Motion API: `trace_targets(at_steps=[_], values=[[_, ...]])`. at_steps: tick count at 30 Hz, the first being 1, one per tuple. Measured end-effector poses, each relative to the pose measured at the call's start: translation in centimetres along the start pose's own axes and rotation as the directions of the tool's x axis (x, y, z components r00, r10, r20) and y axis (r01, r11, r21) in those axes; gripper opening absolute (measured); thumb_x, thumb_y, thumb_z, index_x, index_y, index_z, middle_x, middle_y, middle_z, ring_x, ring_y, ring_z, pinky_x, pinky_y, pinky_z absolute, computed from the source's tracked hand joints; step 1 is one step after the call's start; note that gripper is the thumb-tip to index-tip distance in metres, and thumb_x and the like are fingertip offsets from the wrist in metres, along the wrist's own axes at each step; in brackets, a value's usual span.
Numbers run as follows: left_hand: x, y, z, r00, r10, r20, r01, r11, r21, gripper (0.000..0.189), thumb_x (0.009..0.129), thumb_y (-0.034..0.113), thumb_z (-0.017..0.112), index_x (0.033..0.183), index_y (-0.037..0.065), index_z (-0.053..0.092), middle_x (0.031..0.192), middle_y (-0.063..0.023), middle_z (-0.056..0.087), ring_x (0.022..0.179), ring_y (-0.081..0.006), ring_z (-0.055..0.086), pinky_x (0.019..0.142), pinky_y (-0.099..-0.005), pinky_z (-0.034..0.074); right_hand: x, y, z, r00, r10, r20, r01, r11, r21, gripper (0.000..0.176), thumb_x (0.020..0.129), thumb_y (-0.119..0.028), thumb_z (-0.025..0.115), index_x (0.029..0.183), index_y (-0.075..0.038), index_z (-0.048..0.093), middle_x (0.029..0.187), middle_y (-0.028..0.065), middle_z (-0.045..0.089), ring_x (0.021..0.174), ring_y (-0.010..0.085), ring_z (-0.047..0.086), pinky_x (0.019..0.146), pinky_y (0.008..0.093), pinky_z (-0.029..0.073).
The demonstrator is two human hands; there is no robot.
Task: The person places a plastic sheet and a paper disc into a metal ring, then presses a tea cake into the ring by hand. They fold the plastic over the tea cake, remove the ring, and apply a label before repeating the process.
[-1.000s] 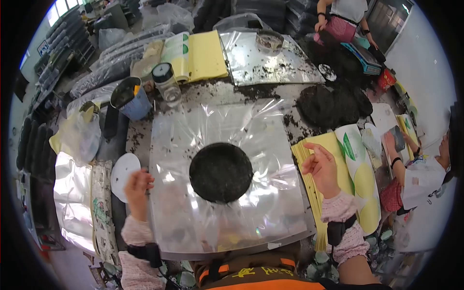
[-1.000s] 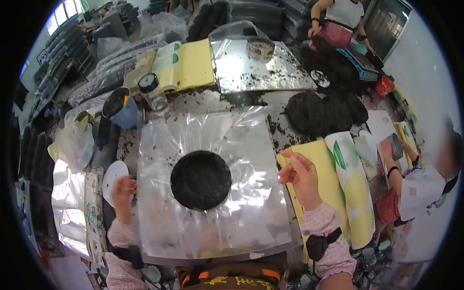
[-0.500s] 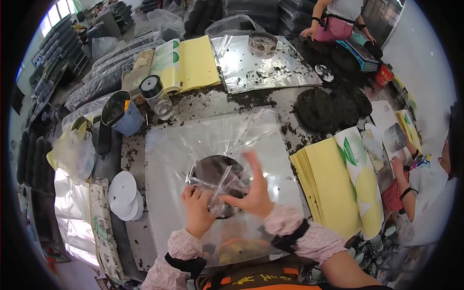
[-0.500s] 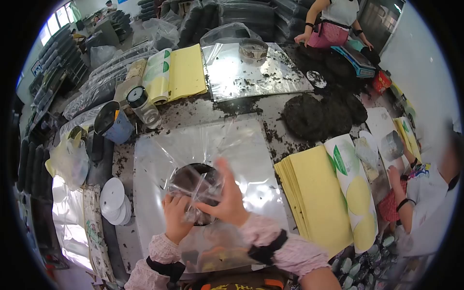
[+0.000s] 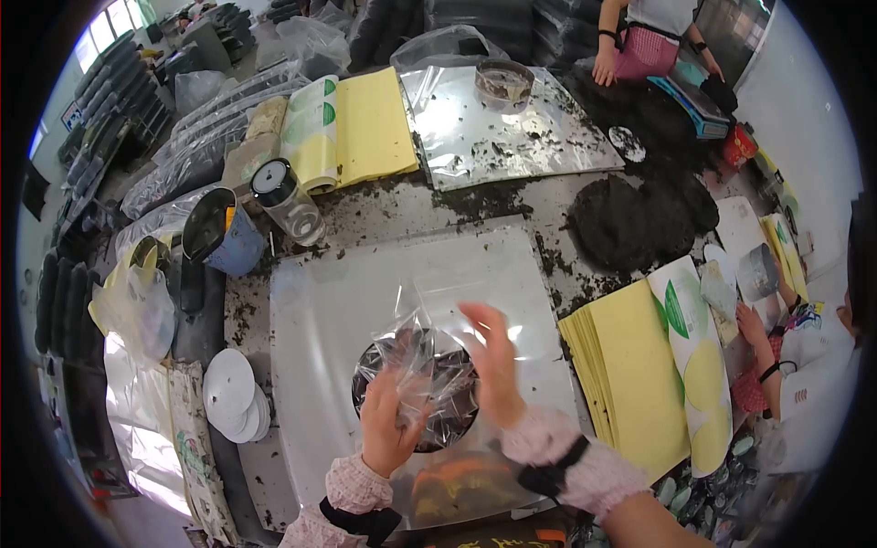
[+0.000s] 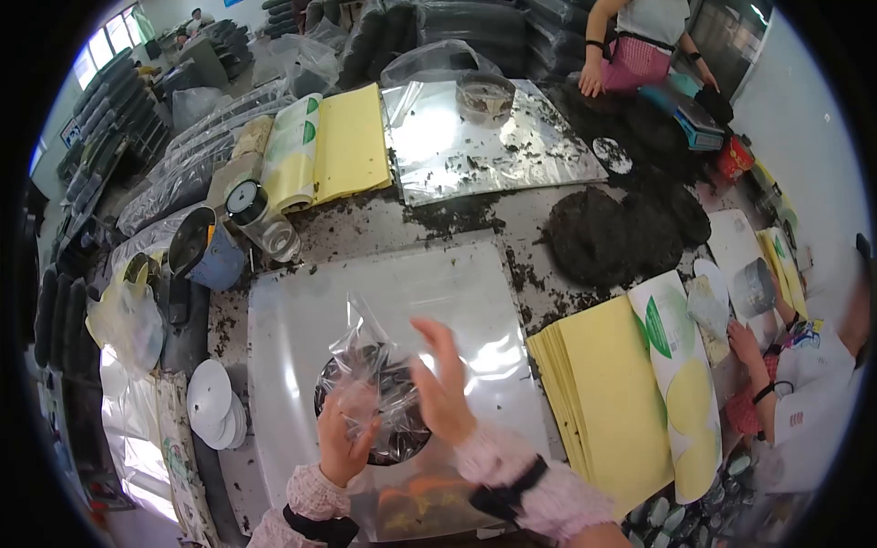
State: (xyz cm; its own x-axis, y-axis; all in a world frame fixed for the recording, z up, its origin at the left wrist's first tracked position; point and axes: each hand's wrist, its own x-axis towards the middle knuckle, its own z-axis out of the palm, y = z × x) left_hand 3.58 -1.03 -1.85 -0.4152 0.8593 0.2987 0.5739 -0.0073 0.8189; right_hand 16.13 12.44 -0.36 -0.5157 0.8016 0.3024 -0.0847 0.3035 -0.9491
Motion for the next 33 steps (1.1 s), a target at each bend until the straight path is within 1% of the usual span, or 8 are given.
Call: trace_targets(at_steps=[2, 6, 8, 16, 23, 26, 31, 33], values=[[0.2, 1.7, 0.7, 0.948, -0.305, -0.095, 0.262, 0.911, -0.318, 0.039, 0.079, 0.014, 0.074, 0.111, -0.002, 0.059, 0.119, -0.0219, 0.055, 0.113, -0.0426, 0.054, 0.096, -0.0472, 0.044, 2.7, -0.4, 2.4, 0.984, -0.067, 0.163, 0.071, 0.997, -0.015, 0.045, 0.084, -0.018, 0.068, 0.123, 0.000, 0.054, 0.118, 0.0184, 0.061, 0.104, 0.0365, 0.060, 0.094, 0.0442, 0.047], [0.9, 0.8, -0.2, 0.964, -0.001, -0.266, 0.035, 0.992, 0.123, 0.044, 0.073, 0.013, 0.075, 0.111, 0.000, 0.058, 0.120, -0.0172, 0.055, 0.118, -0.0388, 0.053, 0.097, -0.0443, 0.044, -1.1, -0.1, 2.0, 0.769, -0.349, 0.536, 0.452, 0.889, -0.070, 0.046, 0.081, -0.019, 0.073, 0.121, -0.003, 0.056, 0.116, 0.0149, 0.057, 0.109, 0.0383, 0.056, 0.101, 0.0459, 0.044], [0.3, -0.5, 0.4, 0.983, 0.171, -0.062, -0.131, 0.899, 0.418, 0.052, 0.068, 0.013, 0.076, 0.114, 0.000, 0.057, 0.120, -0.0155, 0.056, 0.119, -0.0371, 0.052, 0.099, -0.0447, 0.044, -3.4, 0.8, 1.9, 0.826, -0.276, 0.492, 0.417, 0.886, -0.202, 0.034, 0.081, -0.018, 0.072, 0.110, -0.004, 0.060, 0.112, 0.0139, 0.058, 0.108, 0.0340, 0.055, 0.097, 0.0454, 0.045], [-1.1, -1.4, 0.1, 0.968, 0.116, 0.224, -0.192, 0.916, 0.353, 0.100, 0.060, 0.041, 0.083, 0.141, 0.002, 0.041, 0.146, -0.0213, 0.042, 0.139, -0.0422, 0.036, 0.113, -0.0634, 0.022, -3.3, 0.4, 1.2, 0.872, -0.160, 0.463, 0.384, 0.811, -0.442, 0.019, 0.075, -0.015, 0.071, 0.091, -0.006, 0.066, 0.097, 0.0110, 0.058, 0.094, 0.0322, 0.056, 0.078, 0.0414, 0.049], [-1.0, 1.2, 0.9, 0.979, 0.126, 0.159, -0.190, 0.846, 0.499, 0.065, 0.085, 0.027, 0.060, 0.141, -0.001, 0.043, 0.150, -0.0239, 0.037, 0.143, -0.0401, 0.031, 0.118, -0.0551, 0.020, -1.9, -0.2, 0.1, 0.784, 0.247, 0.570, 0.131, 0.831, -0.540, 0.034, 0.084, -0.028, 0.060, 0.104, -0.001, 0.065, 0.108, 0.0209, 0.062, 0.106, 0.0409, 0.056, 0.092, 0.0482, 0.045], [-1.0, 2.3, 0.3, 0.977, 0.164, 0.136, -0.210, 0.855, 0.475, 0.060, 0.088, 0.023, 0.054, 0.141, -0.003, 0.044, 0.148, -0.0233, 0.040, 0.142, -0.0392, 0.031, 0.117, -0.0539, 0.022, -3.4, 1.4, 1.9, 0.930, -0.113, 0.351, 0.281, 0.834, -0.475, 0.013, 0.076, -0.010, 0.060, 0.083, 0.000, 0.061, 0.090, 0.0185, 0.060, 0.088, 0.0399, 0.058, 0.078, 0.0464, 0.049], [-0.8, 0.8, 0.6, 0.960, 0.158, 0.231, -0.259, 0.816, 0.516, 0.070, 0.090, 0.042, 0.058, 0.141, -0.004, 0.044, 0.146, -0.0233, 0.042, 0.143, -0.0405, 0.030, 0.117, -0.0538, 0.021, 0.8, -3.4, -1.0, 0.891, 0.288, 0.350, -0.115, 0.891, -0.440, 0.037, 0.077, -0.016, 0.072, 0.112, -0.002, 0.067, 0.109, 0.0192, 0.063, 0.106, 0.0367, 0.059, 0.092, 0.0421, 0.048], [-1.0, 2.0, 0.4, 0.967, 0.115, 0.229, -0.220, 0.833, 0.508, 0.081, 0.087, 0.052, 0.058, 0.144, -0.003, 0.041, 0.150, -0.0230, 0.038, 0.144, -0.0413, 0.025, 0.117, -0.0563, 0.017, 2.8, -2.6, 0.6, 0.951, -0.062, 0.304, 0.216, 0.836, -0.504, 0.036, 0.077, -0.017, 0.073, 0.109, -0.003, 0.068, 0.110, 0.0173, 0.064, 0.107, 0.0369, 0.058, 0.094, 0.0427, 0.047]])
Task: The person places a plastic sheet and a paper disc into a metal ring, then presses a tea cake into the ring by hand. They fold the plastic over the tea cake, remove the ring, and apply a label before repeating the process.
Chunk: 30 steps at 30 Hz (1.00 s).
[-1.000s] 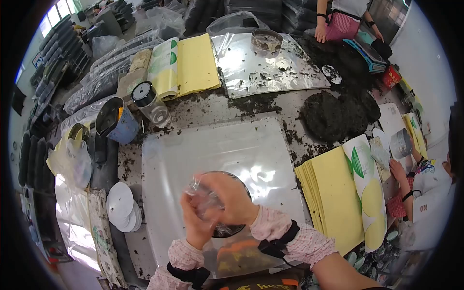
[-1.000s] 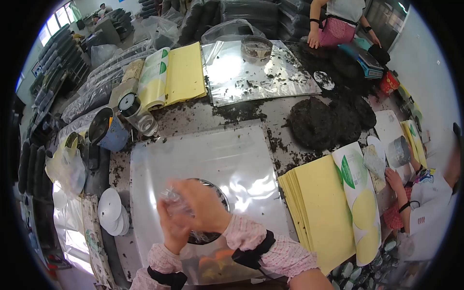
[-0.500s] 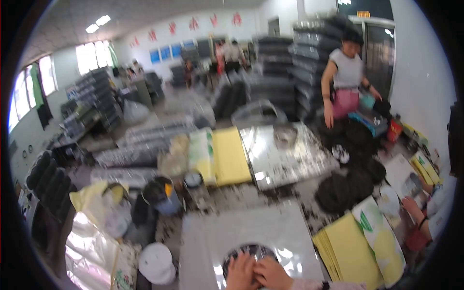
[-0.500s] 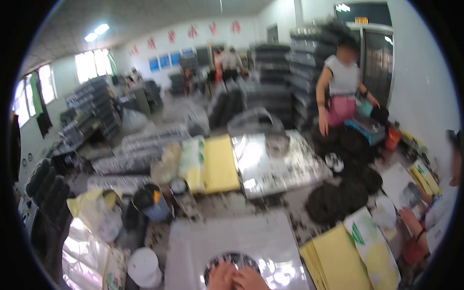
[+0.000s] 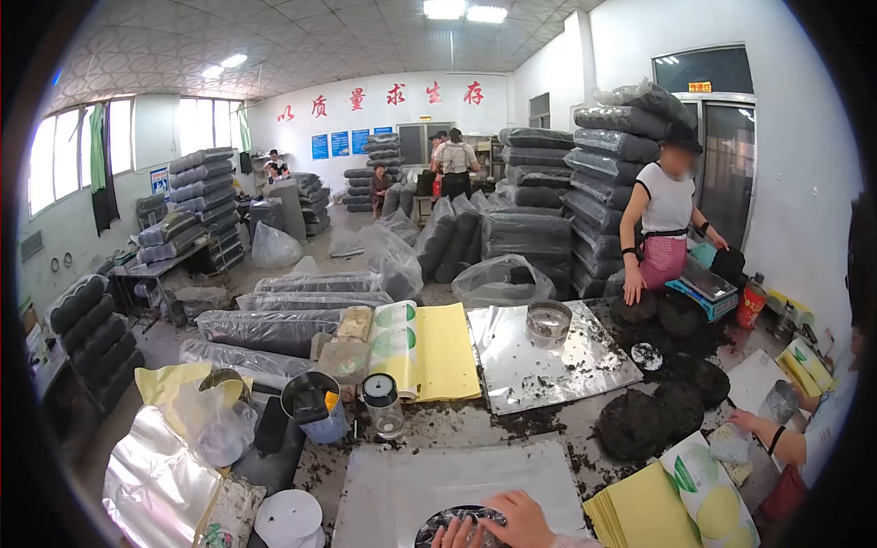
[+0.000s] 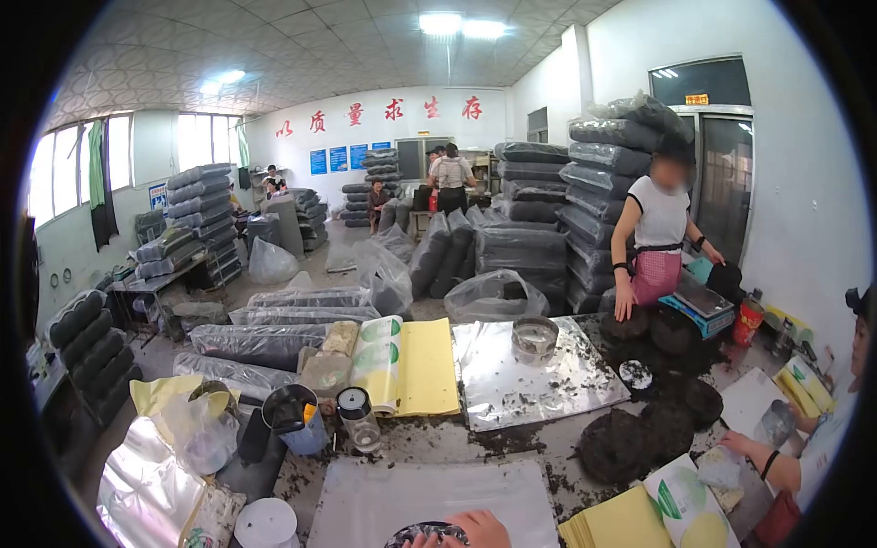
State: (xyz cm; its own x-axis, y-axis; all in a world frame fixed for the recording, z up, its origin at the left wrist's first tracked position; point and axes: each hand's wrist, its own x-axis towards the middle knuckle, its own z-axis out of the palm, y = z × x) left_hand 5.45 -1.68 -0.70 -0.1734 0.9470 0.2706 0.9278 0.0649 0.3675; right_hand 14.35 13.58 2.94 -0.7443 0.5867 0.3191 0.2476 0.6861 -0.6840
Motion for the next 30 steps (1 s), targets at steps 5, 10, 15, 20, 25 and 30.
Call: trace_targets(at_steps=[5, 10, 15, 20, 25, 30], values=[[0.0, 0.8, -0.5, 0.998, -0.057, 0.001, 0.057, 0.996, 0.073, 0.093, 0.082, 0.061, 0.059, 0.148, 0.000, 0.037, 0.158, -0.0218, 0.025, 0.148, -0.0423, 0.015, 0.117, -0.0603, 0.011, 2.1, 3.3, 4.2, 0.984, -0.181, 0.011, 0.178, 0.955, -0.239, 0.032, 0.077, -0.019, 0.073, 0.105, -0.005, 0.069, 0.107, 0.0145, 0.065, 0.106, 0.0349, 0.057, 0.093, 0.0446, 0.045], [0.1, 0.3, 0.8, 0.999, -0.023, -0.027, 0.028, 0.985, 0.172, 0.083, 0.086, 0.052, 0.058, 0.149, 0.003, 0.038, 0.157, -0.0204, 0.026, 0.148, -0.0418, 0.015, 0.119, -0.0591, 0.009, 1.3, 1.3, 0.1, 0.944, -0.319, -0.087, 0.297, 0.933, -0.201, 0.028, 0.081, -0.020, 0.073, 0.106, -0.008, 0.070, 0.105, 0.0124, 0.067, 0.096, 0.0338, 0.062, 0.085, 0.0398, 0.051], [0.3, 0.7, 0.4, 0.993, -0.076, 0.088, 0.059, 0.981, 0.185, 0.079, 0.088, 0.050, 0.057, 0.148, 0.003, 0.039, 0.155, -0.0215, 0.031, 0.147, -0.0421, 0.018, 0.119, -0.0585, 0.010, 2.9, -14.5, -14.4, 0.955, -0.295, -0.032, 0.251, 0.746, 0.617, 0.036, 0.095, -0.016, 0.062, 0.128, -0.001, 0.060, 0.103, 0.0096, 0.070, 0.093, 0.0152, 0.066, 0.082, 0.0291, 0.052], [-0.3, -0.9, 3.4, 0.982, 0.105, -0.156, -0.049, 0.944, 0.326, 0.079, 0.082, 0.046, 0.069, 0.145, 0.007, 0.044, 0.149, -0.0210, 0.040, 0.142, -0.0416, 0.032, 0.115, -0.0610, 0.021, -0.4, -21.8, -22.5, 0.672, -0.725, -0.150, 0.347, 0.128, 0.929, 0.025, 0.089, -0.013, 0.068, 0.112, -0.004, 0.067, 0.090, 0.0099, 0.067, 0.080, 0.0177, 0.062, 0.073, 0.0310, 0.049], [0.3, 0.9, -0.6, 0.996, -0.036, 0.086, 0.019, 0.982, 0.187, 0.078, 0.087, 0.050, 0.060, 0.145, 0.002, 0.042, 0.154, -0.0236, 0.033, 0.146, -0.0415, 0.022, 0.119, -0.0578, 0.012, -2.6, -22.3, -22.6, 0.639, -0.727, -0.253, 0.421, 0.055, 0.905, 0.013, 0.085, -0.009, 0.071, 0.098, -0.006, 0.073, 0.076, 0.0087, 0.062, 0.065, 0.0171, 0.055, 0.063, 0.0303, 0.045], [-0.2, 1.2, 0.0, 0.996, -0.069, 0.049, 0.062, 0.989, 0.134, 0.079, 0.087, 0.050, 0.061, 0.145, 0.000, 0.041, 0.152, -0.0230, 0.035, 0.145, -0.0408, 0.025, 0.118, -0.0578, 0.014, -6.0, -13.4, -19.8, 0.789, -0.614, 0.017, 0.463, 0.614, 0.639, 0.020, 0.090, -0.009, 0.062, 0.108, -0.002, 0.069, 0.087, 0.0089, 0.067, 0.077, 0.0207, 0.064, 0.070, 0.0307, 0.050]])
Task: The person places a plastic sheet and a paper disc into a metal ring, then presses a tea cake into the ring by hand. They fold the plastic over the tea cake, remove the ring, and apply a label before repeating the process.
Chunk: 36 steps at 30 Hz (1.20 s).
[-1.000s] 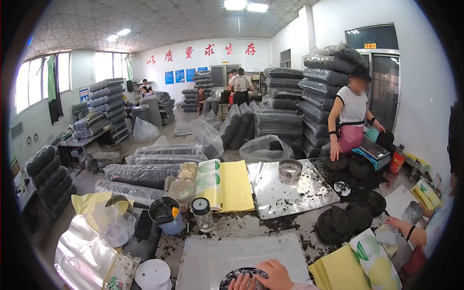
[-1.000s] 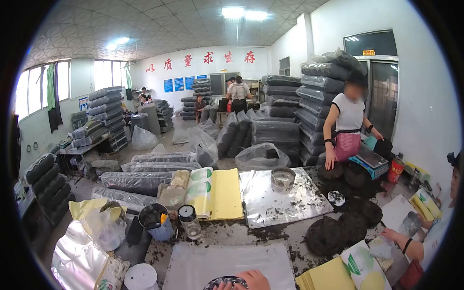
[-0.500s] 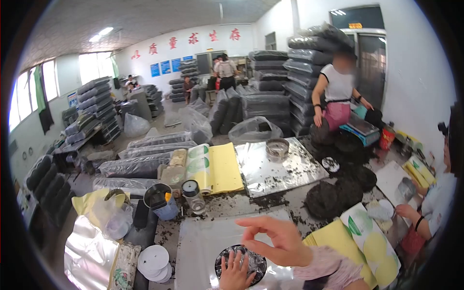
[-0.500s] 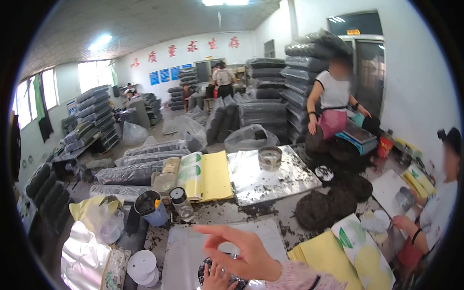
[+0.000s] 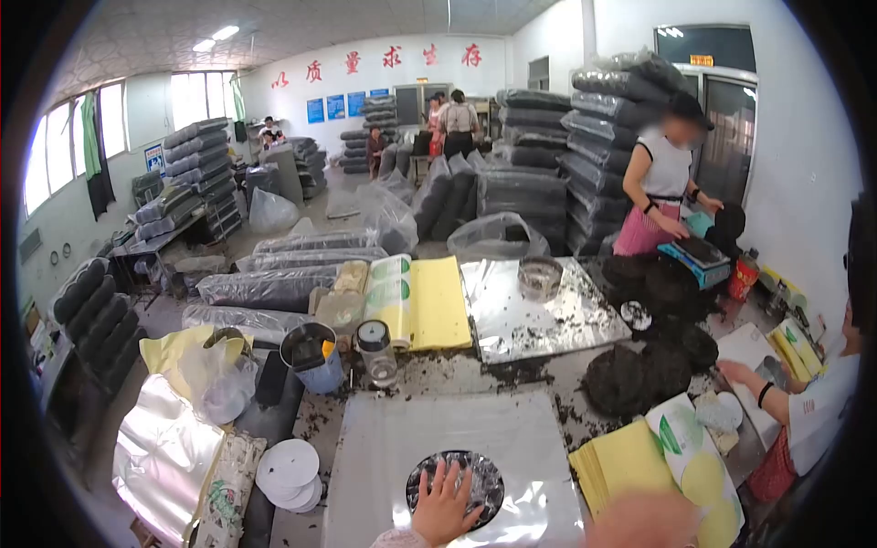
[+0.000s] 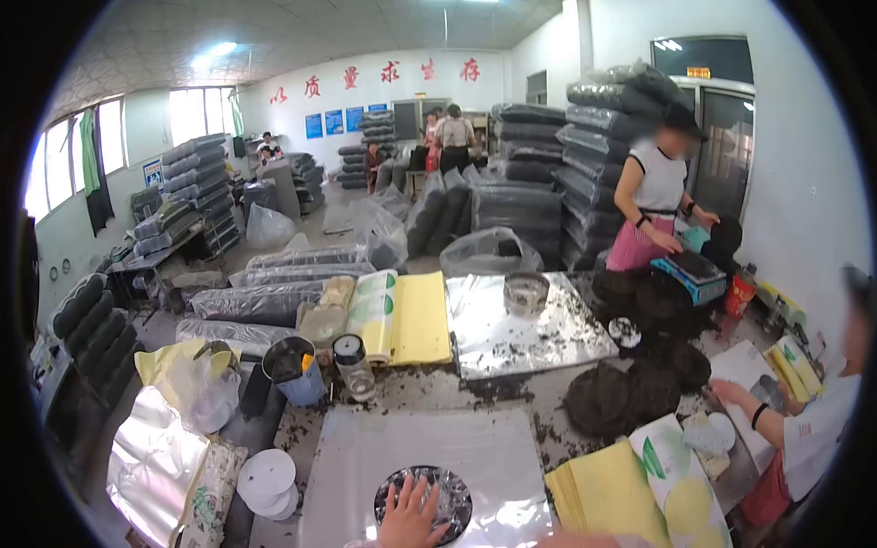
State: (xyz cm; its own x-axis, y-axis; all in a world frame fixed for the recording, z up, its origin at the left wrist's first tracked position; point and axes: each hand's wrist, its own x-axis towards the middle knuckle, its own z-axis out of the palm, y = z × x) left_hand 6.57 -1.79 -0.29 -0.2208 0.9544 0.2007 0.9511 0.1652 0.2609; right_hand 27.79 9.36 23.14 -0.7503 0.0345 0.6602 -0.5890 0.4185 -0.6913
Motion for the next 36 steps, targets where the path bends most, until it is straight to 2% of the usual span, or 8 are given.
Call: trace_targets(at_steps=[1, 2, 3, 5, 8, 11, 33, 36], values=[[0.2, -0.2, -0.1, 1.000, 0.015, -0.007, -0.015, 1.000, 0.007, 0.080, 0.087, 0.050, 0.061, 0.145, 0.000, 0.040, 0.152, -0.0230, 0.035, 0.145, -0.0407, 0.025, 0.118, -0.0579, 0.014, -2.7, 3.4, -0.3, 0.930, 0.243, -0.277, -0.314, 0.916, -0.250, 0.024, 0.089, -0.011, 0.061, 0.111, -0.002, 0.068, 0.091, 0.0096, 0.069, 0.083, 0.0239, 0.067, 0.073, 0.0327, 0.052], [0.1, 0.0, -0.3, 0.999, 0.019, -0.045, -0.018, 1.000, 0.013, 0.080, 0.086, 0.050, 0.062, 0.146, 0.001, 0.040, 0.152, -0.0232, 0.035, 0.145, -0.0400, 0.023, 0.119, -0.0575, 0.013, -2.7, 7.5, -1.9, 0.887, 0.238, -0.395, -0.444, 0.674, -0.590, 0.022, 0.083, -0.010, 0.066, 0.104, -0.005, 0.070, 0.090, 0.0113, 0.069, 0.082, 0.0298, 0.066, 0.070, 0.0352, 0.052], [-0.1, 0.1, -0.4, 1.000, 0.018, -0.024, -0.018, 1.000, 0.023, 0.080, 0.086, 0.050, 0.062, 0.146, 0.001, 0.040, 0.152, -0.0233, 0.035, 0.146, -0.0398, 0.023, 0.119, -0.0575, 0.013, -6.5, 12.4, -3.4, 0.769, 0.222, -0.599, -0.614, 0.517, -0.596, 0.031, 0.077, -0.006, 0.067, 0.107, -0.008, 0.070, 0.097, 0.0110, 0.069, 0.088, 0.0334, 0.065, 0.075, 0.0374, 0.053], [-0.1, 0.1, -0.5, 1.000, 0.013, 0.005, -0.014, 0.999, 0.043, 0.080, 0.086, 0.050, 0.062, 0.146, 0.001, 0.040, 0.152, -0.0235, 0.034, 0.146, -0.0395, 0.023, 0.119, -0.0574, 0.013, -17.8, 17.9, -7.3, 0.741, 0.036, -0.670, -0.669, 0.114, -0.734, 0.040, 0.072, -0.005, 0.067, 0.113, -0.007, 0.068, 0.106, 0.0126, 0.068, 0.099, 0.0337, 0.063, 0.085, 0.0421, 0.050], [0.2, 0.1, -0.6, 1.000, 0.012, 0.028, -0.013, 0.999, 0.042, 0.079, 0.087, 0.051, 0.061, 0.146, 0.002, 0.040, 0.153, -0.0234, 0.034, 0.146, -0.0394, 0.022, 0.119, -0.0576, 0.012, -34.1, 20.3, -10.2, 0.469, 0.002, -0.883, -0.843, -0.296, -0.449, 0.047, 0.073, -0.004, 0.065, 0.120, 0.001, 0.061, 0.133, 0.0237, 0.053, 0.129, 0.0421, 0.044, 0.110, 0.0535, 0.032], [0.4, -0.2, -0.1, 0.999, 0.036, 0.015, -0.037, 0.997, 0.063, 0.079, 0.085, 0.049, 0.062, 0.145, 0.001, 0.041, 0.153, -0.0237, 0.033, 0.146, -0.0403, 0.022, 0.119, -0.0582, 0.012, -34.6, 16.9, -10.2, 0.580, 0.072, -0.811, -0.743, -0.361, -0.563, 0.049, 0.074, -0.004, 0.065, 0.122, 0.001, 0.059, 0.135, 0.0231, 0.052, 0.133, 0.0409, 0.041, 0.114, 0.0526, 0.029], [0.4, -0.2, 0.0, 1.000, 0.026, -0.012, -0.025, 1.000, 0.015, 0.082, 0.084, 0.049, 0.063, 0.147, 0.002, 0.039, 0.153, -0.0224, 0.033, 0.146, -0.0404, 0.021, 0.118, -0.0585, 0.014, -38.5, 21.8, -15.9, 0.645, -0.150, -0.750, -0.746, -0.340, -0.573, 0.022, 0.079, -0.002, 0.066, 0.100, 0.002, 0.070, 0.109, 0.0201, 0.069, 0.109, 0.0352, 0.064, 0.094, 0.0432, 0.051], [0.6, 0.0, -0.7, 1.000, 0.018, 0.021, -0.019, 0.999, 0.045, 0.085, 0.084, 0.050, 0.063, 0.149, 0.003, 0.036, 0.154, -0.0222, 0.033, 0.147, -0.0393, 0.021, 0.119, -0.0578, 0.013, -36.4, 20.5, -15.3, 0.522, -0.100, -0.847, -0.834, -0.268, -0.482, 0.023, 0.085, -0.002, 0.062, 0.107, 0.002, 0.066, 0.110, 0.0208, 0.068, 0.108, 0.0364, 0.063, 0.092, 0.0442, 0.051]])
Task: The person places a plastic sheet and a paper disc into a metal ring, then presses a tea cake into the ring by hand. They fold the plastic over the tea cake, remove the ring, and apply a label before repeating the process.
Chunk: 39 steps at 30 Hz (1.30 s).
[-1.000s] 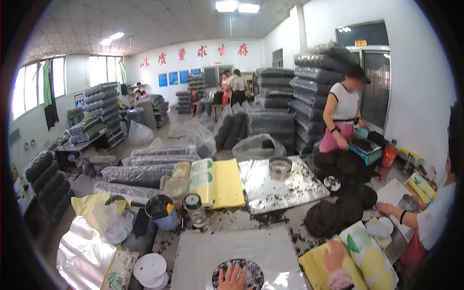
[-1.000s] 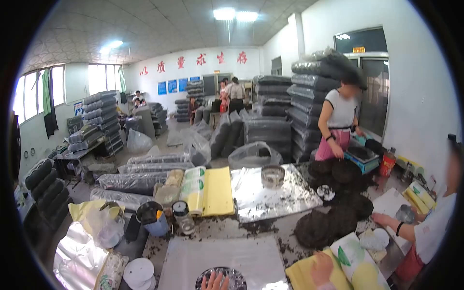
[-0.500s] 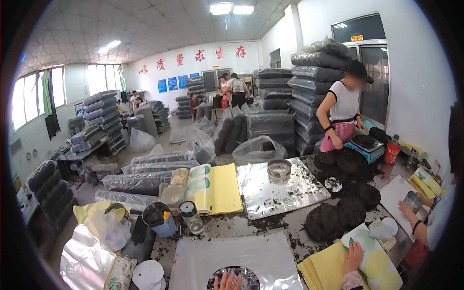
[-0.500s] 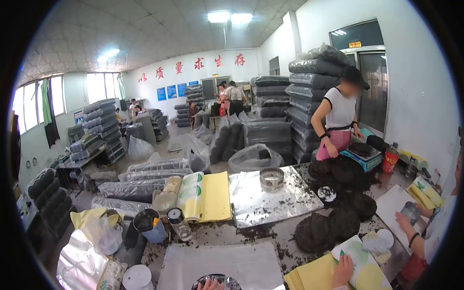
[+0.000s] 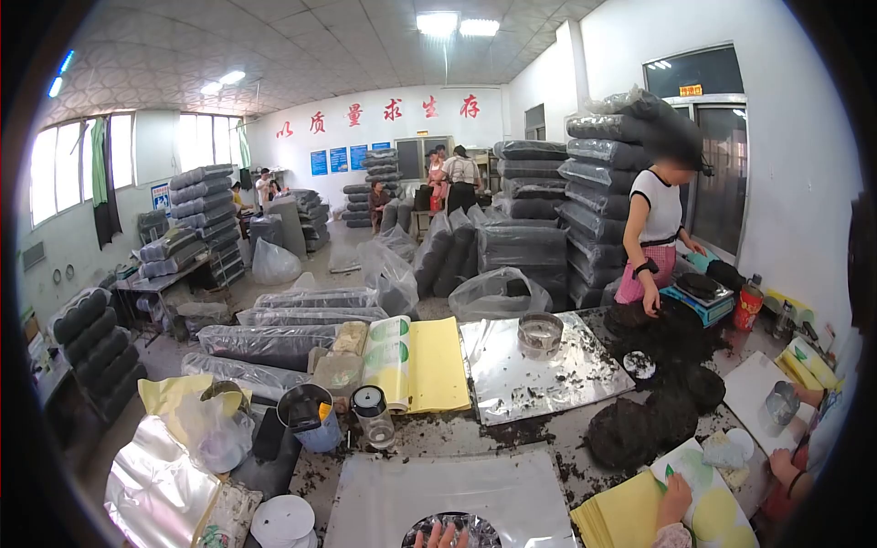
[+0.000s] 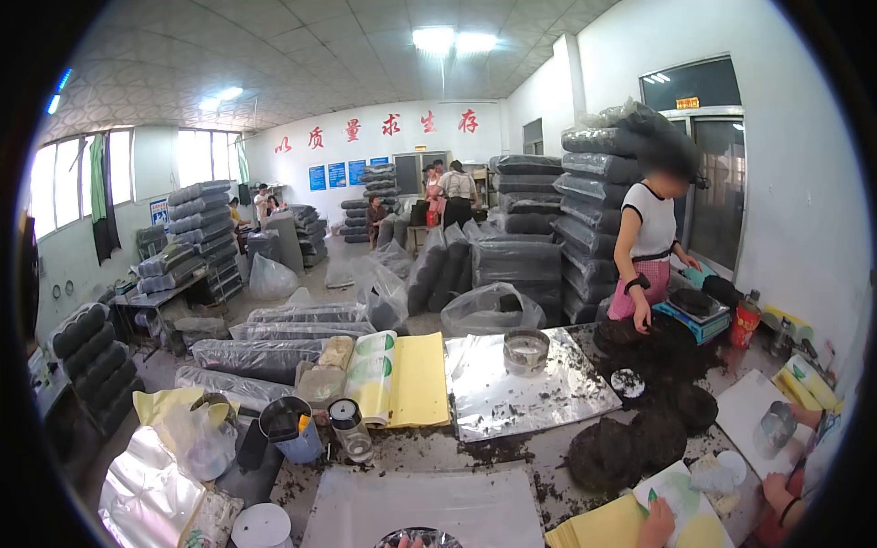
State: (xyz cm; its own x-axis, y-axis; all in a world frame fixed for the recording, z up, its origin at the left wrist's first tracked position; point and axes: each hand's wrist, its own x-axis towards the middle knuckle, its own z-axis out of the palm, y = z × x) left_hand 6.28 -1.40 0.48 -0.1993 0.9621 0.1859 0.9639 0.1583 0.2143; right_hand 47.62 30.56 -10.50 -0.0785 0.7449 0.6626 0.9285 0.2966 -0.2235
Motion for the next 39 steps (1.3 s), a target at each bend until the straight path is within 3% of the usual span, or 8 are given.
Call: trace_targets(at_steps=[13, 19, 22, 27, 30, 31, 36, 39], values=[[0.0, -0.5, 0.8, 0.999, 0.019, -0.033, -0.019, 1.000, 0.017, 0.084, 0.087, 0.054, 0.059, 0.149, 0.002, 0.036, 0.152, -0.0230, 0.035, 0.146, -0.0402, 0.023, 0.118, -0.0585, 0.013, 1.0, -2.2, -4.8, 0.996, -0.066, 0.054, 0.060, 0.993, 0.106, 0.041, 0.071, 0.000, 0.072, 0.110, 0.000, 0.059, 0.112, 0.0219, 0.062, 0.105, 0.0412, 0.058, 0.091, 0.0489, 0.047], [0.2, -1.8, 1.5, 1.000, -0.010, -0.019, 0.007, 0.985, -0.171, 0.063, 0.092, 0.036, 0.061, 0.144, 0.007, 0.045, 0.151, -0.0202, 0.037, 0.145, -0.0404, 0.026, 0.115, -0.0596, 0.018, 9.7, 0.0, -9.7, 0.962, 0.130, 0.239, -0.167, 0.975, 0.145, 0.027, 0.087, -0.019, 0.063, 0.074, 0.004, 0.065, 0.067, 0.0203, 0.063, 0.059, 0.0268, 0.061, 0.058, 0.0420, 0.044], [0.4, -1.0, 1.0, 1.000, -0.014, -0.012, 0.012, 0.994, -0.108, 0.065, 0.091, 0.036, 0.062, 0.145, 0.005, 0.043, 0.152, -0.0224, 0.034, 0.145, -0.0417, 0.024, 0.116, -0.0577, 0.017, 14.5, -10.8, -23.2, 0.972, 0.176, 0.153, -0.232, 0.807, 0.542, 0.025, 0.098, -0.015, 0.058, 0.081, 0.001, 0.067, 0.075, 0.0007, 0.066, 0.069, 0.0113, 0.059, 0.062, 0.0237, 0.045], [0.3, -0.8, 1.3, 0.998, -0.033, -0.049, 0.027, 0.993, -0.113, 0.065, 0.091, 0.037, 0.063, 0.145, 0.006, 0.044, 0.153, -0.0225, 0.033, 0.145, -0.0426, 0.024, 0.117, -0.0568, 0.017, 0.2, -22.1, -10.6, 0.845, -0.299, 0.443, -0.133, 0.685, 0.716, 0.059, 0.095, -0.011, 0.056, 0.148, 0.003, 0.035, 0.149, 0.0245, 0.041, 0.137, 0.0328, 0.042, 0.114, 0.0420, 0.033], [0.2, -1.8, 1.6, 0.997, 0.073, 0.041, -0.070, 0.996, -0.061, 0.059, 0.089, 0.033, 0.063, 0.142, 0.009, 0.049, 0.150, -0.0176, 0.040, 0.145, -0.0417, 0.024, 0.117, -0.0558, 0.020, -6.2, -31.3, -11.2, 0.652, -0.694, 0.305, 0.285, 0.597, 0.750, 0.078, 0.088, -0.035, 0.067, 0.145, 0.008, 0.036, 0.147, 0.0292, 0.040, 0.138, 0.0412, 0.039, 0.114, 0.0453, 0.033], [0.2, -2.9, 3.5, 0.999, 0.046, 0.016, -0.031, 0.854, -0.519, 0.057, 0.088, 0.033, 0.062, 0.140, 0.012, 0.052, 0.148, -0.0138, 0.045, 0.145, -0.0381, 0.027, 0.116, -0.0574, 0.019, -6.0, -33.0, -11.8, 0.588, -0.780, 0.215, 0.344, 0.482, 0.806, 0.081, 0.088, -0.041, 0.066, 0.144, 0.009, 0.036, 0.147, 0.0294, 0.040, 0.139, 0.0406, 0.038, 0.115, 0.0459, 0.032], [0.0, -2.3, 1.8, 0.999, 0.041, 0.011, -0.037, 0.970, -0.241, 0.053, 0.090, 0.040, 0.060, 0.136, 0.014, 0.056, 0.143, -0.0096, 0.052, 0.141, -0.0327, 0.038, 0.117, -0.0611, 0.013, -7.3, -34.6, -12.3, 0.417, -0.794, 0.443, 0.353, 0.590, 0.726, 0.093, 0.086, -0.054, 0.062, 0.146, 0.011, 0.031, 0.150, 0.0292, 0.035, 0.143, 0.0403, 0.031, 0.118, 0.0516, 0.022], [-0.3, -2.5, 2.6, 1.000, -0.022, 0.016, 0.027, 0.761, -0.648, 0.056, 0.090, 0.042, 0.061, 0.138, 0.014, 0.054, 0.144, -0.0101, 0.051, 0.142, -0.0337, 0.036, 0.117, -0.0609, 0.009, -4.2, -36.1, -10.6, 0.487, -0.801, 0.347, 0.134, 0.462, 0.877, 0.096, 0.087, -0.057, 0.058, 0.148, 0.009, 0.026, 0.153, 0.0282, 0.031, 0.145, 0.0404, 0.027, 0.119, 0.0546, 0.017]])
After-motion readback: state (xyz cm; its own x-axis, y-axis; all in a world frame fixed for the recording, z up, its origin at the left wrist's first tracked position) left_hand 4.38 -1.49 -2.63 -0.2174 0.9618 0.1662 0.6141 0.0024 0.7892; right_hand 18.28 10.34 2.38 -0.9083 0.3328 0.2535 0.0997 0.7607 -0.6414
